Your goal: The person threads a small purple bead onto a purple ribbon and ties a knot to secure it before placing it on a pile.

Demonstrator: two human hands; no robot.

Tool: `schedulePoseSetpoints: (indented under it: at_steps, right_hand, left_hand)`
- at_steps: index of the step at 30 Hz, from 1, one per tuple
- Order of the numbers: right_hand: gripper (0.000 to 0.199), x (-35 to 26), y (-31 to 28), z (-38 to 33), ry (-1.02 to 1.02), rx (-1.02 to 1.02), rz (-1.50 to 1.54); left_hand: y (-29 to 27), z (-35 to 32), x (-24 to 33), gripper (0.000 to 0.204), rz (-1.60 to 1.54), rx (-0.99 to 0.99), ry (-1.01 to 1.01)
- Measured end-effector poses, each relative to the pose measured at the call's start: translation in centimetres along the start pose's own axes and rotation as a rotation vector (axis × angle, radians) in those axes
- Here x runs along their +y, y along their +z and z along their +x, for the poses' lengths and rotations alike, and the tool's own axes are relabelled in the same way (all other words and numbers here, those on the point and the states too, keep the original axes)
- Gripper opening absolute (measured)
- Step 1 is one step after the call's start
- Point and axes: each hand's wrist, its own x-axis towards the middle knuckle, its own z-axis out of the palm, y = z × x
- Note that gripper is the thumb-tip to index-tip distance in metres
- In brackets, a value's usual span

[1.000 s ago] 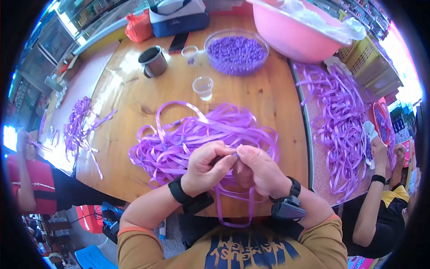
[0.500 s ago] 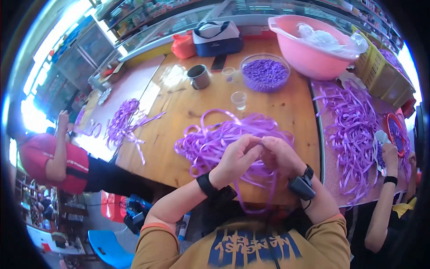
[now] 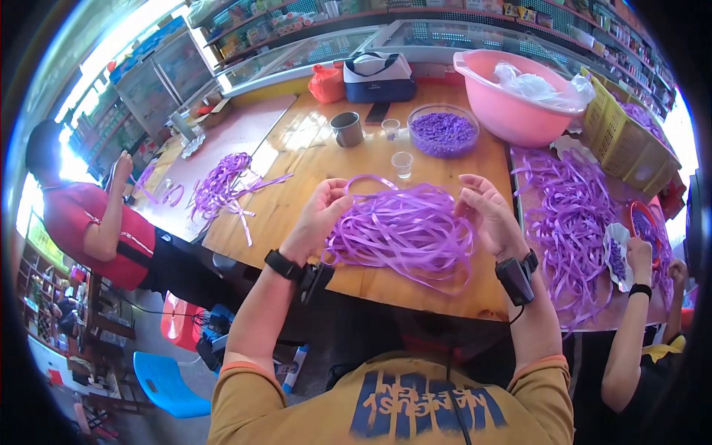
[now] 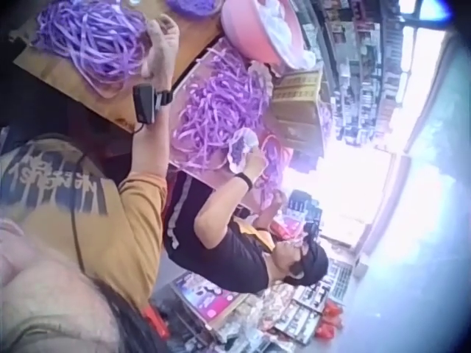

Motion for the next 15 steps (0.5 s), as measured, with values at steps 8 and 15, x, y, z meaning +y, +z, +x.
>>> schedulePoseSetpoints:
  at_steps: [8,15]
  right_hand:
    - [0.025,1.0,-4.6,-5.2,0.017,0.225,-0.493]
    - [0.017,0.4,-3.9,-8.3,0.326,-0.02,-0.37]
  left_hand:
    - [-7.3,-4.2,-7.5,0.04,0.914,0.297,0.166]
    - [-17.1,-8.8,-12.4,0.046,1.2,0.462,-0.049]
